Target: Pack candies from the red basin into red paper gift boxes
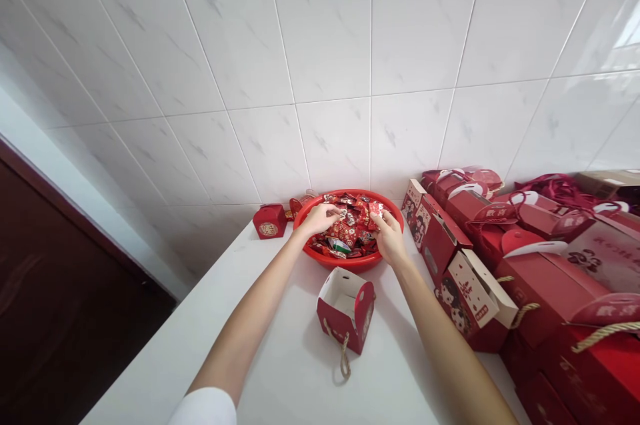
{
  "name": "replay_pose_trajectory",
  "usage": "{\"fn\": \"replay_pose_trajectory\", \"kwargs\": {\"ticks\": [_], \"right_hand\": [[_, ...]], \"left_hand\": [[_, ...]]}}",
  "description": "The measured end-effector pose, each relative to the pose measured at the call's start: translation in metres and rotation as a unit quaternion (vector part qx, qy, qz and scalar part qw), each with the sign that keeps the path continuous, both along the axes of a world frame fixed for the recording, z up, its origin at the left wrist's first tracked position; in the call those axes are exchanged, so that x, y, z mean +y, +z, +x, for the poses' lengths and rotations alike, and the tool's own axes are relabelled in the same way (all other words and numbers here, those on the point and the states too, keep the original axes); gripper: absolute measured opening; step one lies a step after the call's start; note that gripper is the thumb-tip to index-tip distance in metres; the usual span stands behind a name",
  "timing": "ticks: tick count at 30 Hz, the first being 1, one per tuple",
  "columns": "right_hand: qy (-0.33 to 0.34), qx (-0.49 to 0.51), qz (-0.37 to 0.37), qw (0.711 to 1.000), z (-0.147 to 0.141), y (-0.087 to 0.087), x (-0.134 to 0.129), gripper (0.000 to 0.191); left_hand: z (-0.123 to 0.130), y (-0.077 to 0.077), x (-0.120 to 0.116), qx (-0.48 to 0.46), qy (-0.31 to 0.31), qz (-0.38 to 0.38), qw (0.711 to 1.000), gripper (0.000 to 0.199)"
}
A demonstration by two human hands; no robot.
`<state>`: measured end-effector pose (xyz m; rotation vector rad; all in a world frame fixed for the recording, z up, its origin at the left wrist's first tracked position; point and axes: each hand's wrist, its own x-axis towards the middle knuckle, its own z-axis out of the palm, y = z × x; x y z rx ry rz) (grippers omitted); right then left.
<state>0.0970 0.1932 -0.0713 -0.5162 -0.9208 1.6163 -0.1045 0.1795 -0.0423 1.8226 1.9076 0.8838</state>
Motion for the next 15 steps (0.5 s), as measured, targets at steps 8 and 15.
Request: {"fn": "replay_pose_trajectory", "kwargs": {"ticks": [8,15], "right_hand": [[-0.013,0.021,-0.014,1.0,0.0,-0.001,0.001,0.03],[-0.06,0.047,-0.035,0.997,-0.002,0.0,0.001,0.038]], "left_hand": [[0.012,0.002,0.005,0.067,-0.031,0.019,0.997,0.028],[0.033,0.005,0.006,0.153,-0.139,-0.122,0.971,0.009]]}}
